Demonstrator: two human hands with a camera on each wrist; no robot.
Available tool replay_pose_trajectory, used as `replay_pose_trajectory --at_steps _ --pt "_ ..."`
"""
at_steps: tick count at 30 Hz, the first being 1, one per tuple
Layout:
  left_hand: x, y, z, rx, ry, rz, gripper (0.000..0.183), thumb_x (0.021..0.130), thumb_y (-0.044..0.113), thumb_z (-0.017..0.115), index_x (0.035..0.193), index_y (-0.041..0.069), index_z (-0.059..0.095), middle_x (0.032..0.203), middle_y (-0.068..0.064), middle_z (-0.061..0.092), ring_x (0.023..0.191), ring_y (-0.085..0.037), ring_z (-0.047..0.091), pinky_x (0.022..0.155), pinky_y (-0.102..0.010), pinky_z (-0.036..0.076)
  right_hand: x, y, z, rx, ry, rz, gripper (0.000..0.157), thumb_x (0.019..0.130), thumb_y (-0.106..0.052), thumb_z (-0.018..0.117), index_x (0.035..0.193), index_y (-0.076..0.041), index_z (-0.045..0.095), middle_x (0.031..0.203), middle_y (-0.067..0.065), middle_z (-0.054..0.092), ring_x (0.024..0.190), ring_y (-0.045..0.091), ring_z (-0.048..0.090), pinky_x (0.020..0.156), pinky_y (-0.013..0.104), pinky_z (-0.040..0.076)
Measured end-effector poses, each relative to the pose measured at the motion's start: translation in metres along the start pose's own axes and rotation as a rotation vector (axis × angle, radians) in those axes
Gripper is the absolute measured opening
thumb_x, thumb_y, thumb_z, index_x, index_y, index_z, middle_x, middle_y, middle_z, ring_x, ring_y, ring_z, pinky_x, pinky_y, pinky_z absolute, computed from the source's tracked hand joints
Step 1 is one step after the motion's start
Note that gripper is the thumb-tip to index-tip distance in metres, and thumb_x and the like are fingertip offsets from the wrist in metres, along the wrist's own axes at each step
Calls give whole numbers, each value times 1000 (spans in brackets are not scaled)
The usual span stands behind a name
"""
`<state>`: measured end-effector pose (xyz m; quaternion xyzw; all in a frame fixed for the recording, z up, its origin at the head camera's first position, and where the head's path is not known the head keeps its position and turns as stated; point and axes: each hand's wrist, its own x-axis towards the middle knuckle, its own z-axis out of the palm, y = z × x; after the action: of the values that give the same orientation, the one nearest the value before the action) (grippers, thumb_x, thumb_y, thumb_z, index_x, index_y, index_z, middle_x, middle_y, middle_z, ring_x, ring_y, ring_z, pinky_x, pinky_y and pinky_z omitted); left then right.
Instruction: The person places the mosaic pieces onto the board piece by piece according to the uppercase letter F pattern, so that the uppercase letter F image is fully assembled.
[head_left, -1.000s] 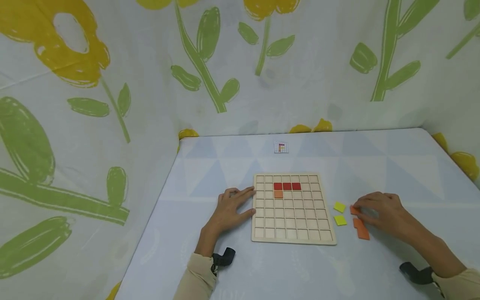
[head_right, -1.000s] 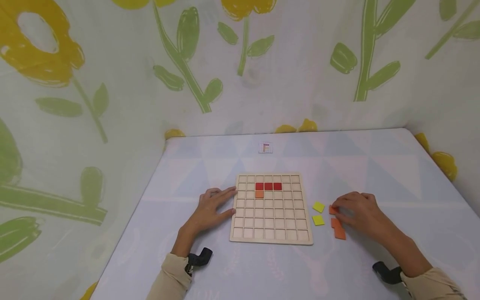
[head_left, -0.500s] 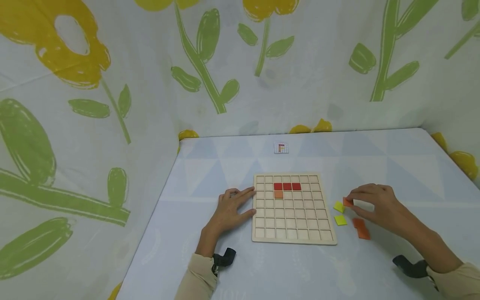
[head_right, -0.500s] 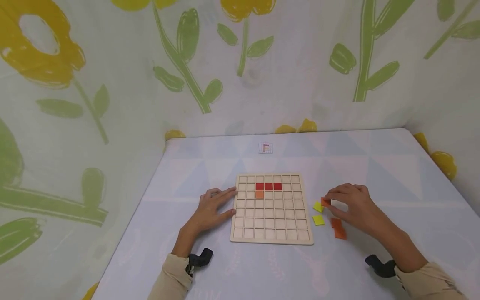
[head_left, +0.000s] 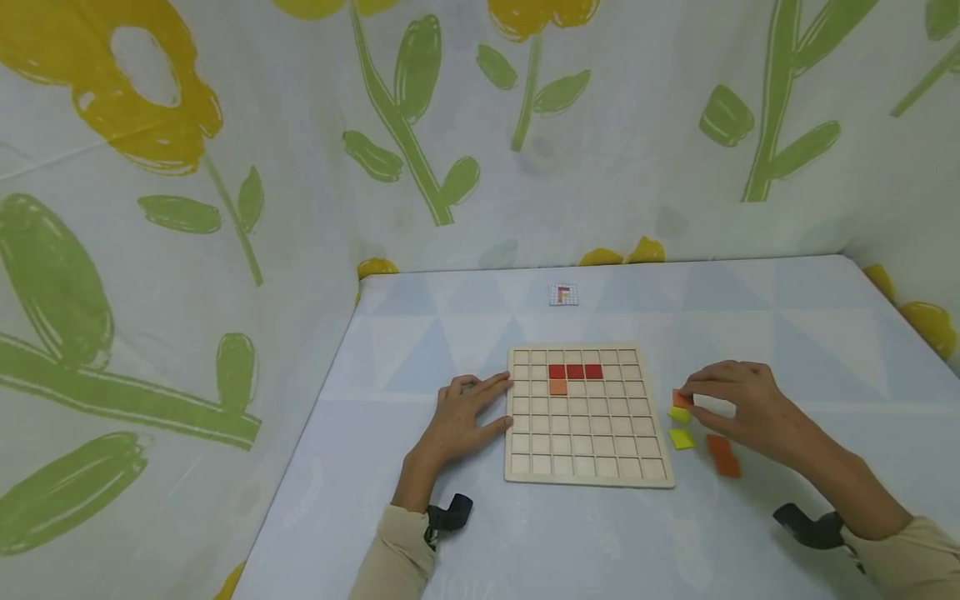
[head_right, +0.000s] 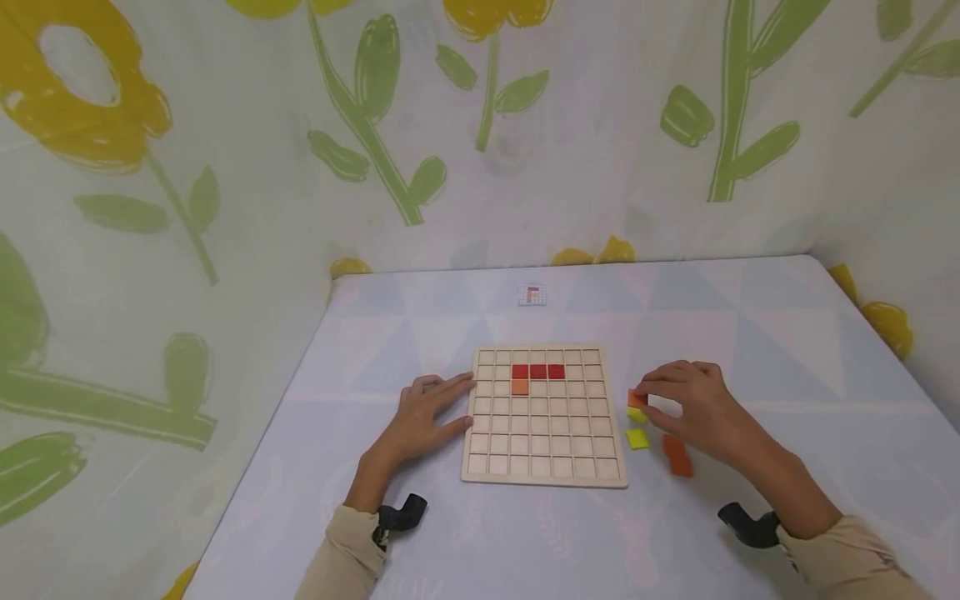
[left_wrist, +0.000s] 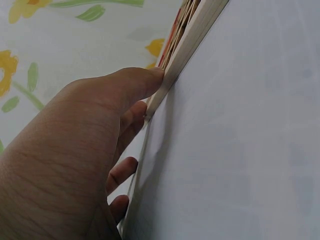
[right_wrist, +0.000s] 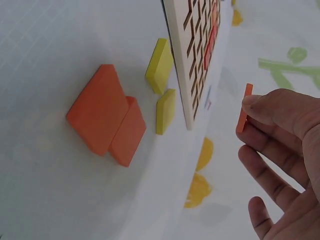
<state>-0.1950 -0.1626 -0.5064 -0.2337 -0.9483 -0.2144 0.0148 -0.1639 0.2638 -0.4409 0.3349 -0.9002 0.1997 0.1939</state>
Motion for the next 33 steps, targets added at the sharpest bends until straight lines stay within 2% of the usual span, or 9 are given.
replay_pose_trajectory --at_steps 1,2,4,5,8,9,19,28,33 --pt "0 0 0 -1 -3 -1 63 95 57 55 153 34 43 156 21 36 132 -23 37 98 -48 30 1 -1 0 2 -1 -1 46 58 0 93 98 -16 78 98 -1 69 97 25 58 84 53 32" --pt "0 0 0 -2 -4 -2 63 95 57 55 153 34 43 156 21 36 132 -23 37 98 -48 30 2 -2 1 7 1 -5 41 62 -5 94 98 -17 78 98 -2 69 97 25 58 84 52 32" --pt "-1 0 -1 -3 -11 -8 64 95 58 55 153 34 43 157 21 35 132 -23 36 99 -48 30 4 -3 2 17 7 -13 24 79 -29 87 98 -18 78 98 -3 69 97 24 59 85 52 32" --pt "-1 0 -1 -2 -13 -9 64 95 58 55 153 34 43 157 22 34 132 -23 36 99 -48 30 6 -4 3 22 12 -19 25 86 -40 78 98 -18 78 97 -3 69 96 24 59 85 51 32" --pt "-1 0 -1 1 -11 -10 63 95 58 55 153 35 43 157 21 35 132 -23 36 99 -48 29 9 -7 4 26 34 -41 58 94 -62 42 97 -16 78 96 -4 69 95 24 60 84 51 32" --pt "-1 0 -1 4 -12 -10 63 95 58 54 153 35 42 157 21 35 132 -23 36 98 -48 29 11 -8 4 20 42 -45 64 95 -65 37 96 -16 78 95 -3 69 94 24 59 84 51 32" --pt "0 1 -1 -8 -16 -7 63 96 58 54 153 34 43 157 21 35 132 -23 36 98 -48 30 21 -15 8 43 49 -81 62 97 -61 42 95 -11 78 95 0 70 94 26 59 83 52 33" --pt "0 3 -4 -10 -15 -12 63 96 57 55 153 33 43 157 18 36 132 -22 36 98 -48 29 31 -20 17 34 102 -133 66 99 -61 36 92 -11 79 91 0 71 89 26 62 80 52 35" --pt "0 2 -2 -11 -12 -13 63 96 57 55 153 33 44 157 18 36 132 -22 36 98 -48 30 33 -21 19 42 60 -116 66 98 -61 37 94 -10 79 94 1 71 92 27 62 82 52 35"
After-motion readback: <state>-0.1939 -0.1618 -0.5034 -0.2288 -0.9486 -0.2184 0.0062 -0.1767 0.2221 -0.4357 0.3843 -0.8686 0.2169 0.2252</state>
